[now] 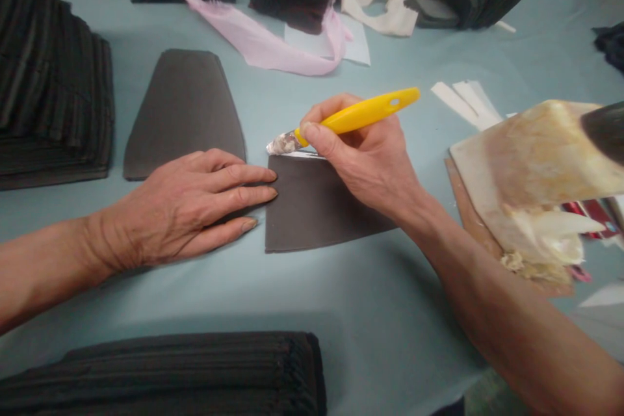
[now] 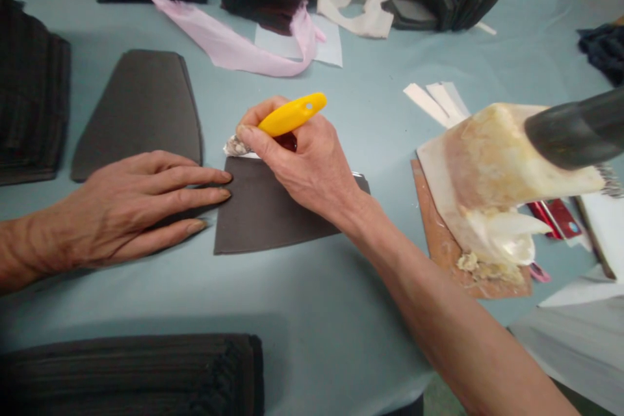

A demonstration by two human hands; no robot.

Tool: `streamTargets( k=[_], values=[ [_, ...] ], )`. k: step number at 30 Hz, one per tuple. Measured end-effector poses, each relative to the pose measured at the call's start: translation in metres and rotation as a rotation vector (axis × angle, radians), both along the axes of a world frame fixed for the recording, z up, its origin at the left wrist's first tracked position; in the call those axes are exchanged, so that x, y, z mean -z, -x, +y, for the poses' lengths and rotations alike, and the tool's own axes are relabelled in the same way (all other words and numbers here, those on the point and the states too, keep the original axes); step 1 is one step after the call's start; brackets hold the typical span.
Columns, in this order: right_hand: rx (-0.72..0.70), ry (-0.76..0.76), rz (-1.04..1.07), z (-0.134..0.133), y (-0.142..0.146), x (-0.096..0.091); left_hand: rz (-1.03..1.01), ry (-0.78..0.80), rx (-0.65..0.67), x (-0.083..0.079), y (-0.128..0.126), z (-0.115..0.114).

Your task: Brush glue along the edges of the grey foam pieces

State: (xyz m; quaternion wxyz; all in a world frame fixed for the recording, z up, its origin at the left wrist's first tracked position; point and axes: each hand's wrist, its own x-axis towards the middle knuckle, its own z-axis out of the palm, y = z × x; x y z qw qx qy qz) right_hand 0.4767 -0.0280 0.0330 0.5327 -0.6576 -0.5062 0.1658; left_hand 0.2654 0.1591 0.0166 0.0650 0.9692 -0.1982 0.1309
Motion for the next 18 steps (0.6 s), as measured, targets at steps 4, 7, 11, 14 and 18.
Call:
streamTargets(
  k=[4,7,11,14,18],
  values=[
    [0.009,0.008,-0.02,-0.005,-0.005,-0.003,0.026,0.038,-0.023,0.0,0.0,0.001],
    [0.01,-0.012,-0.009,-0.012,-0.009,-0.007,0.027,0.028,-0.025,-0.001,0.001,0.002],
    [0.042,0.034,-0.016,-0.028,-0.016,-0.014,-0.01,0.001,-0.006,-0.002,-0.001,0.0],
    [0.089,0.059,-0.014,-0.044,-0.021,-0.018,-0.034,-0.026,0.021,-0.002,-0.003,0.001],
    [0.179,0.099,-0.04,-0.067,-0.029,-0.019,0.022,-0.085,0.026,-0.002,0.0,0.005]
  ],
)
